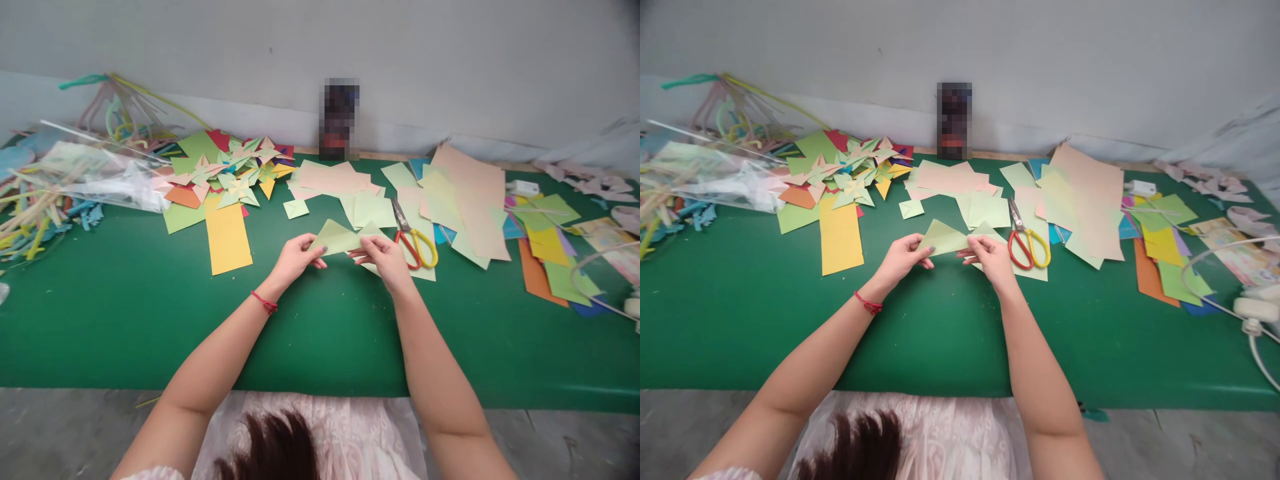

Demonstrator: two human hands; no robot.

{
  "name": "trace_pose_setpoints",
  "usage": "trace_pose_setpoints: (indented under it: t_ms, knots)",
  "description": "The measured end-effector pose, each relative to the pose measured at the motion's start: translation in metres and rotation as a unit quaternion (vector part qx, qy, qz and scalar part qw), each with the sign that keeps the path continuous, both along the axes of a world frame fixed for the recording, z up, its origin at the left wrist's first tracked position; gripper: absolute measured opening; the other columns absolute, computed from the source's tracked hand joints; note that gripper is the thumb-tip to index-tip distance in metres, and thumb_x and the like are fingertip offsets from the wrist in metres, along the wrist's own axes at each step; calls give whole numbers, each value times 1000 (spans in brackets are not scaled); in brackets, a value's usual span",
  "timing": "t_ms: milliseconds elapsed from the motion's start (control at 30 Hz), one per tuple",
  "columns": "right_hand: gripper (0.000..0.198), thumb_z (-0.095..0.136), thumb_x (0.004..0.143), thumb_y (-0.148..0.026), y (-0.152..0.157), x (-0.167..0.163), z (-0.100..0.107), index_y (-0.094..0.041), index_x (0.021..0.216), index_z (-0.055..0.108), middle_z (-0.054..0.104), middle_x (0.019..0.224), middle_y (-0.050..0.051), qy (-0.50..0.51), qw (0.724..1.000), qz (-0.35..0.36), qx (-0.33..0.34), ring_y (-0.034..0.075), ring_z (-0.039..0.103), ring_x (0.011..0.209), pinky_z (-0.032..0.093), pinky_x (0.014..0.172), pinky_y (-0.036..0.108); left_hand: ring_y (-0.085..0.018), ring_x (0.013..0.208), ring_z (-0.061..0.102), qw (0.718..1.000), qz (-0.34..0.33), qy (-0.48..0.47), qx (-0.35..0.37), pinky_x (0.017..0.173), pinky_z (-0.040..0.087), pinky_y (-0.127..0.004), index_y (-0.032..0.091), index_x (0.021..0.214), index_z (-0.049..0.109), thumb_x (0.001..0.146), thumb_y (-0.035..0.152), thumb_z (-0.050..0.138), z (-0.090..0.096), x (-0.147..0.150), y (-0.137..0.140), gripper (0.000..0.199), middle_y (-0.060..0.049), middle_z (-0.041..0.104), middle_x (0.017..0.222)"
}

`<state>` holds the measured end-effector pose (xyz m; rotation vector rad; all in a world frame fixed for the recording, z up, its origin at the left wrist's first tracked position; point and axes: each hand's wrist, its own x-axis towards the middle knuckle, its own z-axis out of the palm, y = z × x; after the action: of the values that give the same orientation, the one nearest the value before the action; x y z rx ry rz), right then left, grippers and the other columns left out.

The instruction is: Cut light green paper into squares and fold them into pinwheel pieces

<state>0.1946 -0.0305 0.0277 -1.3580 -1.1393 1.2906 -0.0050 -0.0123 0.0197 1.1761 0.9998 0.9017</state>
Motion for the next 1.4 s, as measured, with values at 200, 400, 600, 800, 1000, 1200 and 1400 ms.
trace_pose_setpoints:
  t_ms: [200,400,600,800,1000,1200,1400]
  knots:
    - [36,70,68,-44,0,-3,-1,-18,89,57,68,72,4,22,1000,-9,8,21,68,71,57,59,31,-12,56,64,1000,-4,-19,-14,55,54,-23,15,87,61,71,32,67,0,0,-2,24,-2,64,71]
    - [34,70,67,-46,0,-6,-3,-17,81,59,68,72,5,4,1000,-14,5,20,67,69,56,59,31,-18,73,68,997,33,-52,-47,70,56,-29,14,84,62,72,37,66,1,1,-2,26,-7,69,80]
    - [31,67,70,-43,-2,2,1,-21,92,66,69,92,5,-81,996,-3,46,20,64,86,53,77,34,-18,69,68,1000,8,-12,-24,67,55,-30,14,77,63,71,36,68,1,-1,-2,23,-6,69,73]
    - [24,64,71,-44,-4,5,1,-21,74,69,67,78,2,-148,986,39,67,19,61,76,50,71,33,-17,66,67,998,-49,20,-21,65,55,-31,15,78,64,70,34,67,3,3,-7,21,-6,69,72]
    - [24,67,68,-44,-4,0,-1,-21,72,69,67,72,2,-139,989,2,50,17,61,69,48,65,30,-18,66,67,999,14,15,-41,68,55,-32,15,76,64,69,35,69,1,5,-8,22,-5,69,71]
    - [26,68,66,-45,-6,-5,7,-19,69,69,66,68,2,-127,991,-22,38,16,59,65,47,61,29,-18,69,68,998,3,22,-54,68,55,-31,14,76,63,68,37,69,5,4,-9,26,-6,69,71]
    - [23,70,65,-43,-6,-7,9,-19,67,70,66,66,1,-110,993,-38,25,16,59,64,46,60,29,-17,68,67,998,1,27,-52,67,55,-30,14,76,62,69,38,69,8,4,-10,26,-4,68,70]
